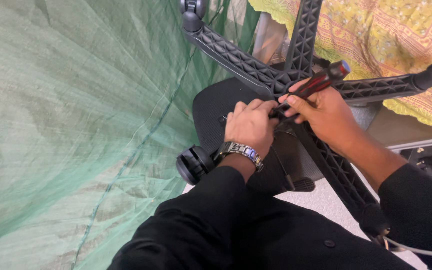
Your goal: The person uses a screwdriver to tighten screws on the base of an office chair. They work on multiple attachment points on the chair's five-star base, securing the components together.
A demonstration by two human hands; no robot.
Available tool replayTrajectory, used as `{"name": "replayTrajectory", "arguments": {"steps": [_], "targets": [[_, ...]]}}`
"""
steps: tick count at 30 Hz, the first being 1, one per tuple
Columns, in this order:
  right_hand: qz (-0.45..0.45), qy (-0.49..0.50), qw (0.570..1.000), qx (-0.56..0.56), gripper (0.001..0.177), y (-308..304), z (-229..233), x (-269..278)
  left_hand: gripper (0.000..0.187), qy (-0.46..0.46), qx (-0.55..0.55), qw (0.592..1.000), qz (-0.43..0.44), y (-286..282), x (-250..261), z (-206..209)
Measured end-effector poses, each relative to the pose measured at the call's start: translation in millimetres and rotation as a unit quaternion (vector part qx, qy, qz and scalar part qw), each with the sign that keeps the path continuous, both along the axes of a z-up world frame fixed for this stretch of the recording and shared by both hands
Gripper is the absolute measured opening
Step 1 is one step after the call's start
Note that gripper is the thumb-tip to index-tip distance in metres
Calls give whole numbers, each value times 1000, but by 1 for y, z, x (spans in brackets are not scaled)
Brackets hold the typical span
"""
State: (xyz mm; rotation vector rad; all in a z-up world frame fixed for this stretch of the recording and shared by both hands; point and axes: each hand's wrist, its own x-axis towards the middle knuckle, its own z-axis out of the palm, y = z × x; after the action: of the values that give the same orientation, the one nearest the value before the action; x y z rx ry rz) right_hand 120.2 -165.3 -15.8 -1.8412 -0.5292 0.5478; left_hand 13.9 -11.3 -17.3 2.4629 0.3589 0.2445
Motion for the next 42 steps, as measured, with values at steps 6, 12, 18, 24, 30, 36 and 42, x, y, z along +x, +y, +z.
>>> {"name": "replayTrajectory", "arguments": {"steps": [6, 12, 18, 24, 30, 36, 42], "targets": [[2, -12, 999, -49, 23, 0, -1, 13, 24, -32, -61, 998, 15, -1, 19, -3], [79, 93, 992, 8, 42, -1, 16, 29, 20, -41, -102, 993, 47, -2, 14, -5], [49, 11, 991, -124, 35, 11, 9, 31, 19, -40, -108, 991, 62, -5, 12, 1], [143, 57, 987, -53, 31, 11, 26, 34, 20, -24, -135, 986, 92, -8, 11, 6], [123, -9, 987, -100, 26, 18, 18, 30, 17, 15, -150, 981, 124, -19, 4, 12], [168, 38, 982, -75, 30, 7, 19, 40, 20, -6, -168, 978, 125, -15, 12, 0], [153, 10, 985, -80, 25, 6, 11, 38, 18, -47, -231, 963, 131, -21, 8, -14]]}}
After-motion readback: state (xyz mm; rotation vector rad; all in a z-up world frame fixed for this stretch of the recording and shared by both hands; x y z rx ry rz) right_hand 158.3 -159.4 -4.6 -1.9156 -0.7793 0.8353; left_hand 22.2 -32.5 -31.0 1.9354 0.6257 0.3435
